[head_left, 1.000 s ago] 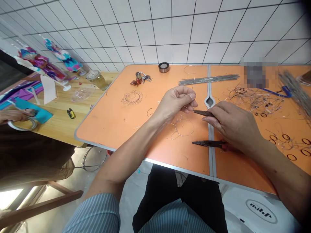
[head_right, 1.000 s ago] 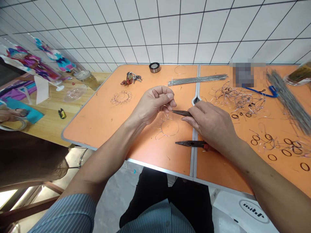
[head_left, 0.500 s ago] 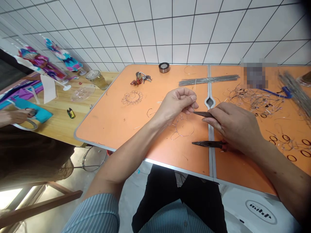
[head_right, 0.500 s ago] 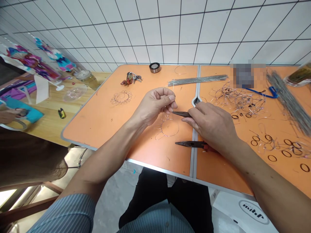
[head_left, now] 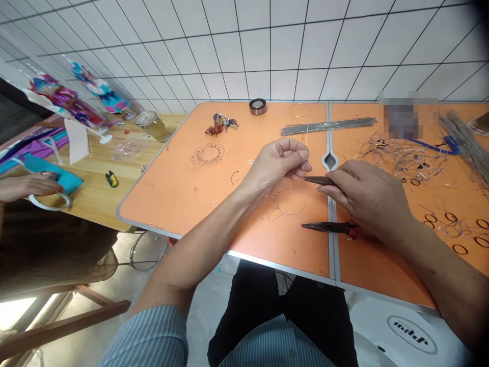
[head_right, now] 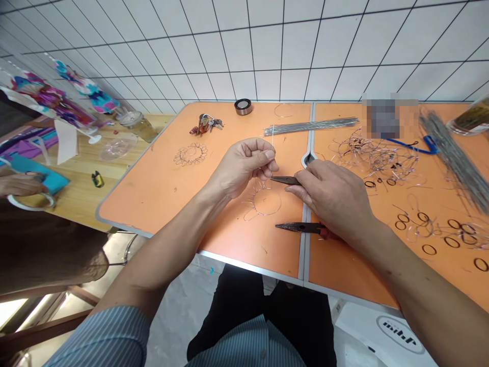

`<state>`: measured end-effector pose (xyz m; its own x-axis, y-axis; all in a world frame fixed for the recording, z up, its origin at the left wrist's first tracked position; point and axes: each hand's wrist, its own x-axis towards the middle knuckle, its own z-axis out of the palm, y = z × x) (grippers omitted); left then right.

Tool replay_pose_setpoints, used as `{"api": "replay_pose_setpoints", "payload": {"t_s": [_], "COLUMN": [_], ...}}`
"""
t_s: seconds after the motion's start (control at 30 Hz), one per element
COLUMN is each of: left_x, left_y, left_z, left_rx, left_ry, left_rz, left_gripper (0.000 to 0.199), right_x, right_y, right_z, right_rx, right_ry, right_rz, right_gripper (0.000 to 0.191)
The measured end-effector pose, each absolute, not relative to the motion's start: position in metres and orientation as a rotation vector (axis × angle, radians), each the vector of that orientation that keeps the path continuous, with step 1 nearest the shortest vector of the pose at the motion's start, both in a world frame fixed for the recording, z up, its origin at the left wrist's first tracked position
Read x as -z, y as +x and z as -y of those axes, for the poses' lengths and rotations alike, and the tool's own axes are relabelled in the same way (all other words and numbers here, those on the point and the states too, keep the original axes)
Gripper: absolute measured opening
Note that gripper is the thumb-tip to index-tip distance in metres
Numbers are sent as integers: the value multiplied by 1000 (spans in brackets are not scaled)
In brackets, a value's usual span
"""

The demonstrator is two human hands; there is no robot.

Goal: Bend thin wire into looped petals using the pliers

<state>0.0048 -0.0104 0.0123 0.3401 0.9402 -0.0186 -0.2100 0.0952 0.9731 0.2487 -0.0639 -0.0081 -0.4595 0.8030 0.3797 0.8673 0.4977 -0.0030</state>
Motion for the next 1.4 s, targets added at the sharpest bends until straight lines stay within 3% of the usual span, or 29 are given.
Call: {"api": "replay_pose_setpoints", "payload": {"t_s": [0.43,0.8,1.07,1.4], "left_x": [-9,-7,-7,-5], "left_y": [2,4,5,5], "left_z": [9,9,9,9], "left_rx": [-1021,-1015,-1009,-1027], "left_ry": [1162,1159,1163,1192], "left_rz": [-793,-785,-803,-753], "left_gripper": [48,42,33,42], "right_x": [16,15,17,19], "right_y": [253,253,254,255], "right_z": [60,61,62,63], "right_rx": [645,408,526,541], "right_ry": [-1139,-1298,-1232,-1194], "right_rz": [2365,2400,2399,2402], "right_gripper": [55,63,64,66]}}
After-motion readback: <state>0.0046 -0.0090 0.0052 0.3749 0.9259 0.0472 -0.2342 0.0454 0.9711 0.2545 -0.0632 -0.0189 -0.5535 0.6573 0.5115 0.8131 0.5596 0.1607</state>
